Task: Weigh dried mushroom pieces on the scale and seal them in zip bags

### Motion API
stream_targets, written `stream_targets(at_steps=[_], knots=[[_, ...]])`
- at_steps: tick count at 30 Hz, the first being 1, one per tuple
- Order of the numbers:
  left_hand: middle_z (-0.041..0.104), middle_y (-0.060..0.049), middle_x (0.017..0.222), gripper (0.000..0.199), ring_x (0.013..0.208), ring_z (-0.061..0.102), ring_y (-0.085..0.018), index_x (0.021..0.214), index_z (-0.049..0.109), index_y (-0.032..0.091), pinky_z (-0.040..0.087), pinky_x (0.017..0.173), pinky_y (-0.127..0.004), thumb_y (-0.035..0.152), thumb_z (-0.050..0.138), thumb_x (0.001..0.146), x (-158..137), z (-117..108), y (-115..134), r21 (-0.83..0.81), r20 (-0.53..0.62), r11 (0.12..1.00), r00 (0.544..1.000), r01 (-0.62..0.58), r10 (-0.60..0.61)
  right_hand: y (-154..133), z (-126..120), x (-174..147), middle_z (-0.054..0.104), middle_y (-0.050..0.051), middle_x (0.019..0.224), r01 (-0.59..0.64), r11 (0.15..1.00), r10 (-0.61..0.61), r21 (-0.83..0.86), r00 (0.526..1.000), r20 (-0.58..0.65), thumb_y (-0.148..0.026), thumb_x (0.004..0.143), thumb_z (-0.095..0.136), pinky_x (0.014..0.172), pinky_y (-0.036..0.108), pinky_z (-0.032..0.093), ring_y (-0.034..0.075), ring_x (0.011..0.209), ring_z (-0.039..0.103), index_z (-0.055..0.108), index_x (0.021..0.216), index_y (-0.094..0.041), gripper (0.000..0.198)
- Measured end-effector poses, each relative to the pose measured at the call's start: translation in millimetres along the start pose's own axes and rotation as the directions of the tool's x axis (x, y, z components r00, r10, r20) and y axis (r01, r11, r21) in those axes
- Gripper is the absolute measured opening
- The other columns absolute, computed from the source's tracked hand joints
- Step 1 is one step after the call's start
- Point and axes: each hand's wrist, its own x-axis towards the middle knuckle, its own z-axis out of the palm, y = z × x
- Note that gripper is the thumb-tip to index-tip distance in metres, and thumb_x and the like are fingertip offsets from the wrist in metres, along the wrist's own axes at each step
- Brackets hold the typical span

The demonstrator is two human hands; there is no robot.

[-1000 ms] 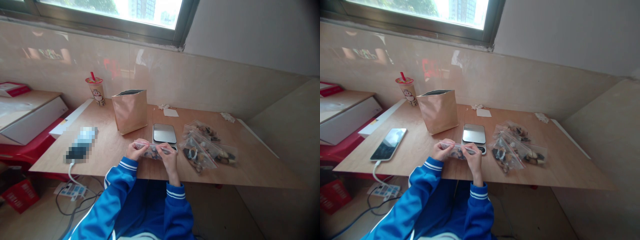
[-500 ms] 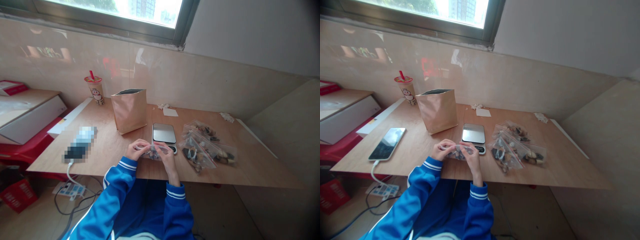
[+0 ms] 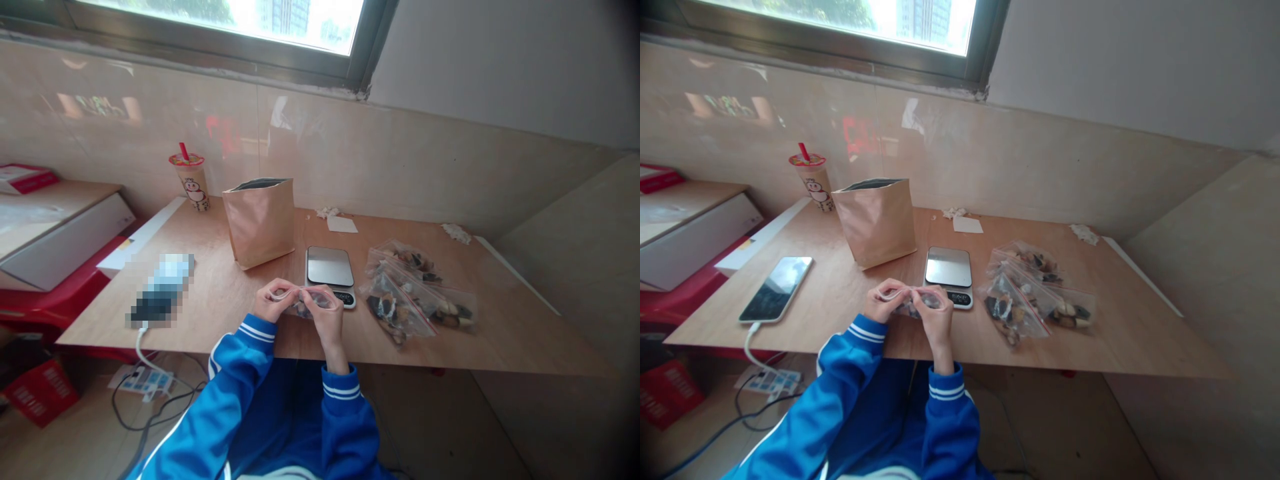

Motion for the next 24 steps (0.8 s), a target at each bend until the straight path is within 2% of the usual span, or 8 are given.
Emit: stream_targets(at_steps=[2, 6, 11, 15, 18, 21, 24], knots=[[0.070, -0.006, 0.071, 0.025, 0.067, 0.063, -0.016, 0.071, 0.072, 0.016, 0.050, 0.063, -0.027, 0.040, 0.077, 0.069, 1, -1, -1, -0.002, -0.011, 1.000, 1.000, 0.024, -0.024, -1, 5, -1, 0.070, 0.006, 0.083, -0.009, 1.000, 0.009, 0.009, 1.000, -0.026, -0.037, 0.079, 0.068, 0.078, 0.032, 0.054, 0.019, 0.080, 0.065, 0.071, 0.080, -0.019, 0.019], [0.069, -0.005, 0.071, 0.026, 0.067, 0.062, -0.016, 0.074, 0.073, 0.016, 0.050, 0.064, -0.026, 0.041, 0.077, 0.068, 3, -4, -1, 0.023, 0.007, 0.999, 0.999, 0.032, -0.033, 0, 9, -1, 0.071, 0.006, 0.084, -0.083, 0.992, 0.081, 0.099, 0.996, 0.030, -0.041, 0.079, 0.068, 0.076, 0.031, 0.054, 0.019, 0.079, 0.066, 0.070, 0.085, -0.018, 0.024], [0.071, -0.006, 0.075, 0.021, 0.070, 0.064, -0.016, 0.078, 0.074, 0.018, 0.051, 0.068, -0.027, 0.038, 0.074, 0.073, 3, -5, 1, 0.094, 0.053, 0.995, 0.998, -0.042, 0.037, 1, 10, -2, 0.071, 0.005, 0.078, -0.127, 0.984, 0.127, 0.126, 0.992, 0.005, -0.042, 0.074, 0.074, 0.068, 0.029, 0.054, 0.017, 0.071, 0.065, 0.069, 0.081, -0.017, 0.026], [0.071, -0.005, 0.072, 0.020, 0.066, 0.064, -0.016, 0.075, 0.075, 0.018, 0.050, 0.065, -0.027, 0.038, 0.075, 0.072, -1, -3, 2, 0.112, -0.051, 0.990, 0.994, -0.088, 0.094, 2, 17, -6, 0.072, 0.006, 0.078, -0.101, 0.991, 0.109, 0.085, 0.990, -0.093, -0.047, 0.073, 0.073, 0.072, 0.032, 0.054, 0.020, 0.075, 0.066, 0.072, 0.077, -0.017, 0.029], [0.070, -0.005, 0.068, 0.021, 0.062, 0.063, -0.016, 0.072, 0.076, 0.018, 0.050, 0.061, -0.027, 0.039, 0.076, 0.071, -4, -3, 2, 0.104, -0.133, 0.992, 0.988, -0.066, 0.080, 3, 20, -7, 0.073, 0.006, 0.076, -0.108, 0.985, 0.126, 0.132, 0.983, -0.134, -0.048, 0.070, 0.076, 0.073, 0.033, 0.055, 0.021, 0.075, 0.068, 0.073, 0.073, -0.018, 0.031], [0.073, -0.006, 0.070, 0.027, 0.063, 0.065, -0.018, 0.072, 0.077, 0.018, 0.052, 0.060, -0.028, 0.045, 0.076, 0.069, -2, -5, -1, 0.023, -0.100, 0.999, 0.995, 0.026, -0.024, 3, 15, -4, 0.075, 0.006, 0.081, -0.149, 0.970, 0.161, 0.193, 0.986, -0.049, -0.051, 0.072, 0.074, 0.075, 0.034, 0.056, 0.023, 0.078, 0.069, 0.074, 0.078, -0.019, 0.033], [0.074, -0.009, 0.071, 0.041, 0.064, 0.067, -0.021, 0.070, 0.077, 0.017, 0.054, 0.058, -0.030, 0.058, 0.074, 0.066, 1, -8, -9, -0.107, -0.042, 0.990, 0.994, 0.094, -0.099, 5, 0, 0, 0.076, 0.008, 0.091, -0.185, 0.960, 0.164, 0.209, 0.980, 0.116, -0.058, 0.084, 0.058, 0.082, 0.036, 0.055, 0.025, 0.088, 0.070, 0.076, 0.090, -0.020, 0.043]])
